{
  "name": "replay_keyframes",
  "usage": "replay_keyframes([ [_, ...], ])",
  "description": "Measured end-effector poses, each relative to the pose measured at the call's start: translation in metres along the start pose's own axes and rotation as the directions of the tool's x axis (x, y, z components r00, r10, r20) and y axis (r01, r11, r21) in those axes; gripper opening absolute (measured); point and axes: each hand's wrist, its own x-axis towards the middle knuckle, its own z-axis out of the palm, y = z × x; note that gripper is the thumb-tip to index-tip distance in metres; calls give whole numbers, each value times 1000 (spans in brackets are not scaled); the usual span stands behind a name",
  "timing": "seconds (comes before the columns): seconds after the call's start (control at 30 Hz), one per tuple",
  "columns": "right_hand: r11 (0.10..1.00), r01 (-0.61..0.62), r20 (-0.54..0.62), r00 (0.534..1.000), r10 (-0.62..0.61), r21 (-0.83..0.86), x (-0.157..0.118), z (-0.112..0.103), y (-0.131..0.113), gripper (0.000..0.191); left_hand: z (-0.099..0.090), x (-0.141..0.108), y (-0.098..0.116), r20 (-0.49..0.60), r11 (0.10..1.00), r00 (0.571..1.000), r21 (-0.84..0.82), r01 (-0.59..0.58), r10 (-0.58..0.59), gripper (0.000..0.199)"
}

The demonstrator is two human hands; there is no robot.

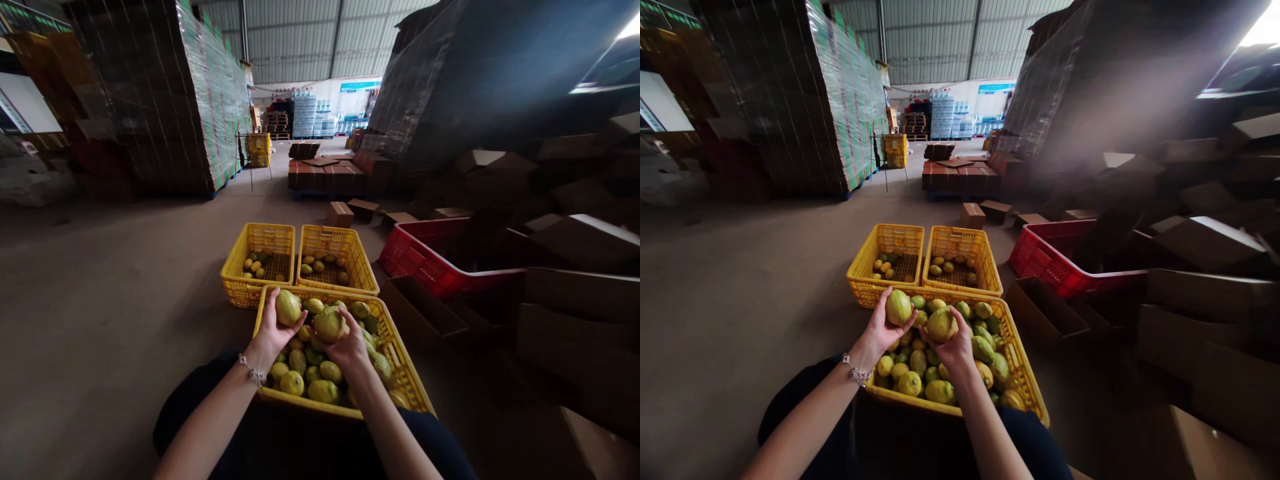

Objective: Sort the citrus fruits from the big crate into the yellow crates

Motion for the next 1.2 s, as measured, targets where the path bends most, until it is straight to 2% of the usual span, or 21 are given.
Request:
replay_keyframes([
  [0.17,1000,16,12,1000,-16,4,1,0,2,2,0,-2,0,17,1000,1000,-24,-3,3,22],
  [0.47,998,61,78,995,-58,-33,-1,1,5,7,4,-6,0,8,999,1000,-35,-18,18,24],
  [0.6,995,80,100,992,-74,-59,-2,3,4,6,2,-2,-1,46,993,996,-89,-73,77,11],
  [0.7,992,124,65,990,-122,-21,-1,3,4,9,-1,1,-2,40,990,994,-96,-99,103,10],
  [0.8,993,118,54,992,-117,-28,-2,3,3,9,-3,3,-2,29,993,997,-101,-69,72,19],
  [0.97,991,101,101,991,-92,-88,-7,5,2,6,-5,5,-2,92,997,994,-29,66,-63,44],
  [1.1,990,91,126,989,-77,-111,-9,6,3,9,-6,9,0,122,999,992,-3,37,-37,39],
  [1.2,990,67,141,989,-49,-121,-9,6,2,22,-6,12,0,122,999,991,-8,50,-48,37],
])
